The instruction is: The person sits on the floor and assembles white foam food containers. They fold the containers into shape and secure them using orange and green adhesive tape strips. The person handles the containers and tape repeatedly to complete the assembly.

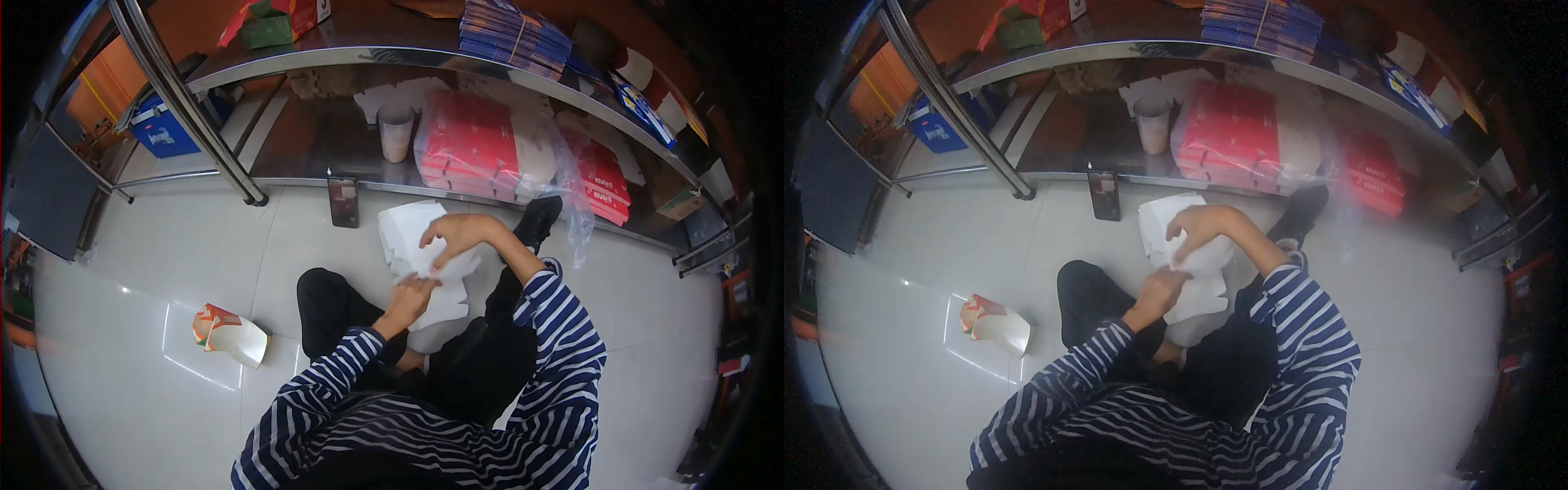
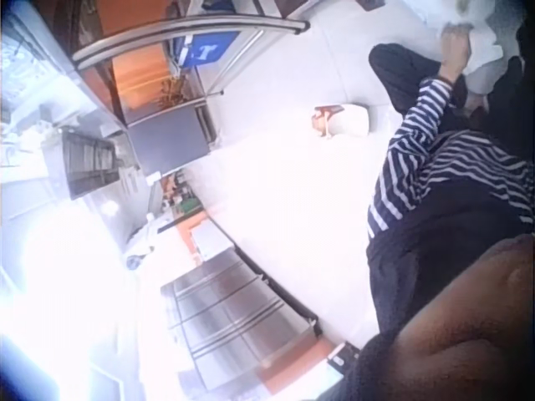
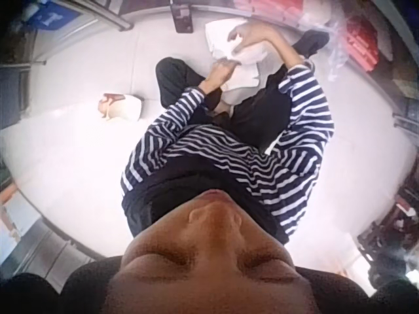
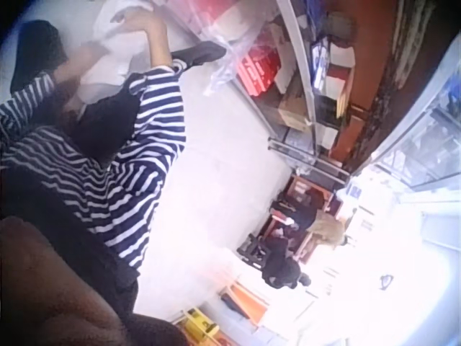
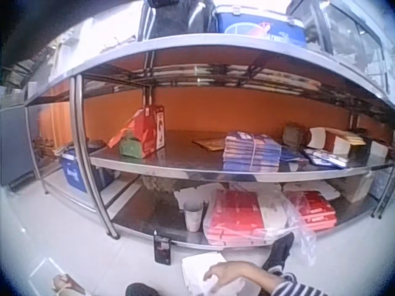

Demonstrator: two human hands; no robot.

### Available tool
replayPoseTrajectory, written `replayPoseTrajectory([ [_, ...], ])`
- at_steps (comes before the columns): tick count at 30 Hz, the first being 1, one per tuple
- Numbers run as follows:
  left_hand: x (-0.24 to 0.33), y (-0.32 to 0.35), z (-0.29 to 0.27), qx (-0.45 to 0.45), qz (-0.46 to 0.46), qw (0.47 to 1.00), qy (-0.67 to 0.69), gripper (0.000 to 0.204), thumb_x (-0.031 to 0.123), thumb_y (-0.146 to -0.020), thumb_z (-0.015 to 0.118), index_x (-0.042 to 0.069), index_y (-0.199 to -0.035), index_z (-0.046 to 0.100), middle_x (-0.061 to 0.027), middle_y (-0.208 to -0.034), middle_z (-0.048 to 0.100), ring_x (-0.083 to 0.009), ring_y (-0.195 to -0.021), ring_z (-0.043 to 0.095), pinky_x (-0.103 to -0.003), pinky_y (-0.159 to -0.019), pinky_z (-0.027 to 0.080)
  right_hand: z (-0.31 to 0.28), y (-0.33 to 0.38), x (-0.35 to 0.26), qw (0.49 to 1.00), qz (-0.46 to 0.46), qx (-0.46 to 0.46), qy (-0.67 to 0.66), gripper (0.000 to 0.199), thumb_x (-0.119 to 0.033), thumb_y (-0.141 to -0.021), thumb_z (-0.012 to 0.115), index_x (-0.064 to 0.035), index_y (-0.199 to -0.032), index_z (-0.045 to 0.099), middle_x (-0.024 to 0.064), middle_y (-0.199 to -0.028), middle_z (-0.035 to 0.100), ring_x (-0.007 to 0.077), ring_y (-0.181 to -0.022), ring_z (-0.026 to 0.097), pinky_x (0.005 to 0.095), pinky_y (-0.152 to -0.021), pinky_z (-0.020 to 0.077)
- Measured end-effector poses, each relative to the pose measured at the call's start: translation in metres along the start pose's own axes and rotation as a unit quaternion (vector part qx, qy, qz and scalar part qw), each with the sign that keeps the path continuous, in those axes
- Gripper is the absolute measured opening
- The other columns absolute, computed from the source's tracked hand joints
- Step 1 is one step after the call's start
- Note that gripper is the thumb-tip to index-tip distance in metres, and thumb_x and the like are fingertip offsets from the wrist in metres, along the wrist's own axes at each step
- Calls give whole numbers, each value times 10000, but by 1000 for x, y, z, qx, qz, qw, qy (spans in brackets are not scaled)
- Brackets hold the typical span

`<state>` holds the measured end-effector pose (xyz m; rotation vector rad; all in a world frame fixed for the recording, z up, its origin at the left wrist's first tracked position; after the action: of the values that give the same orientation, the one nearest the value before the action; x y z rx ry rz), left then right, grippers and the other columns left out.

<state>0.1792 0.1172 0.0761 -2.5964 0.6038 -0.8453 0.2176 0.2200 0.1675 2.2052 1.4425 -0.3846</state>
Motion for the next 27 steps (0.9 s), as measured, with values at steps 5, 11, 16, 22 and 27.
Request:
replayPoseTrajectory([
  [5, -15, -43, -104, 125, -209, 943, 226, 382, 46, -736, 659, 34, -1071, 474, -80, -858, 623, -217, -907, 593, -316, -760, 467, -41, 8, -40, 997, 49, 57, 4, 202, -199, -736, 619, -50, -873, 616, 143, -787, 617, 322, -792, 564, 372, -673, 430],
  [11, 14, -46, -195, 343, -112, 874, 325, 251, 80, -752, 677, -9, -963, 573, -99, -1042, 546, -160, -847, 578, -264, -768, 447, -105, 62, -120, 931, -64, 357, 38, 112, -64, -782, 555, -12, -878, 582, 135, -794, 593, 285, -770, 574, 354, -598, 453],
  [16, 15, -19, -174, 267, -239, 805, 472, 230, 104, -791, 656, -41, -960, 599, -90, -933, 575, -116, -843, 536, -213, -717, 418, -106, 65, -123, 891, -38, 441, -101, 178, -83, -783, 561, 3, -936, 588, 140, -804, 587, 294, -717, 566, 356, -674, 449],
  [22, 30, -16, -187, 406, -170, 839, 320, 175, 29, -755, 664, -38, -915, 641, -63, -787, 566, -107, -703, 531, -210, -626, 417, -104, 65, -115, 871, 35, 478, -108, 228, -156, -733, 611, 17, -880, 635, 145, -795, 614, 270, -695, 589, 330, -633, 454],
  [27, 35, -9, -179, 427, -183, 841, 276, 173, 10, -688, 700, -19, -853, 657, -80, -753, 578, -146, -640, 560, -233, -572, 438, -95, 57, -102, 919, 101, 363, -113, 241, -206, -703, 625, -25, -855, 669, 132, -780, 619, 259, -710, 590, 321, -645, 449],
])
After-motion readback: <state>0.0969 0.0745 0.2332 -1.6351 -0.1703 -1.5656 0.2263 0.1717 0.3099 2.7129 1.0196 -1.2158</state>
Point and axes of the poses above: each hand's wrist, its own y-axis away from the middle knuckle, its own z-axis out of the palm, x = y × z, the point moved 7 cm from there along -y, towards the middle knuckle
